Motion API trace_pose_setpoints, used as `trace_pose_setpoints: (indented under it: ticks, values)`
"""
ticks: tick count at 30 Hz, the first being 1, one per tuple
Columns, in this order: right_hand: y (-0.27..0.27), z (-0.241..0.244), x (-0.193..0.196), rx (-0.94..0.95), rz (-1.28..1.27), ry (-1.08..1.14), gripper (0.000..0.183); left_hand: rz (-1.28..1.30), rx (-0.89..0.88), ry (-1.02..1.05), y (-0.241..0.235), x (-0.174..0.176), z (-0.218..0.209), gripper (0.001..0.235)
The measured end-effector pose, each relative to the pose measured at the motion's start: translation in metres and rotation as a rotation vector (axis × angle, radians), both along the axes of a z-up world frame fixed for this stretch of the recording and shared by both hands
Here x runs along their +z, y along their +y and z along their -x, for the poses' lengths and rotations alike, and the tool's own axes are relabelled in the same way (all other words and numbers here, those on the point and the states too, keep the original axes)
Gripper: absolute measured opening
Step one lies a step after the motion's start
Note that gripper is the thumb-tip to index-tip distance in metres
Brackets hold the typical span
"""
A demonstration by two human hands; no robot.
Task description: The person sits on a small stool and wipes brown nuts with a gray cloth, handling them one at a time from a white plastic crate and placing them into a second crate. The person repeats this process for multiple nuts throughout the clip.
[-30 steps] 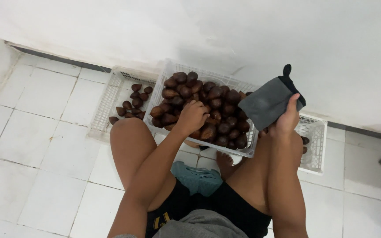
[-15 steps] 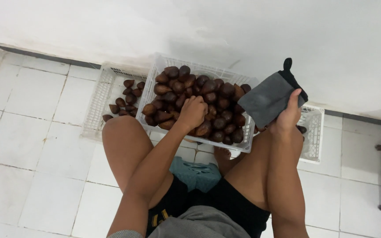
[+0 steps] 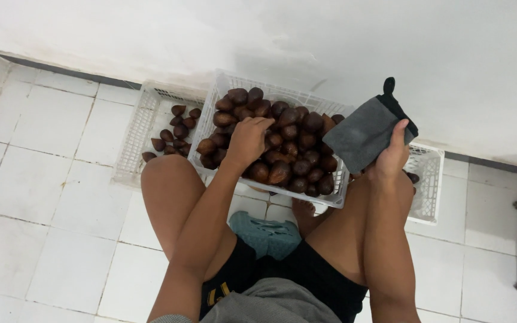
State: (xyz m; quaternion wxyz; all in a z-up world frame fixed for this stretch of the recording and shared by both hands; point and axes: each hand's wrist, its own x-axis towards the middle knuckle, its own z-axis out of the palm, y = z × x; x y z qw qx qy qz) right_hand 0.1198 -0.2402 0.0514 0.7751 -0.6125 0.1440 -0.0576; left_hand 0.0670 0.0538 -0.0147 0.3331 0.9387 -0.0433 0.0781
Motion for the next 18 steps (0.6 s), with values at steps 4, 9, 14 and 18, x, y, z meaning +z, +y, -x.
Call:
trace_pose_setpoints:
  ticks: [4,9,14,18]
  values:
    - [-0.001,-0.004,-0.007,-0.029,0.006,-0.018,0.073,-0.073,-0.027,0.066,-0.003,-0.002,-0.002,0.023]
    - [-0.001,-0.004,-0.009,-0.042,0.034,0.001,0.073,-0.150,-0.192,0.304,-0.015,-0.005,0.005,0.025]
    - [0.011,-0.001,0.003,-0.098,-0.030,0.055,0.077,-0.312,-0.392,0.409,-0.029,-0.028,0.010,0.054]
    - [0.018,0.001,0.011,-0.105,0.016,0.078,0.086,-0.393,-0.390,0.331,-0.032,-0.065,-0.001,0.052]
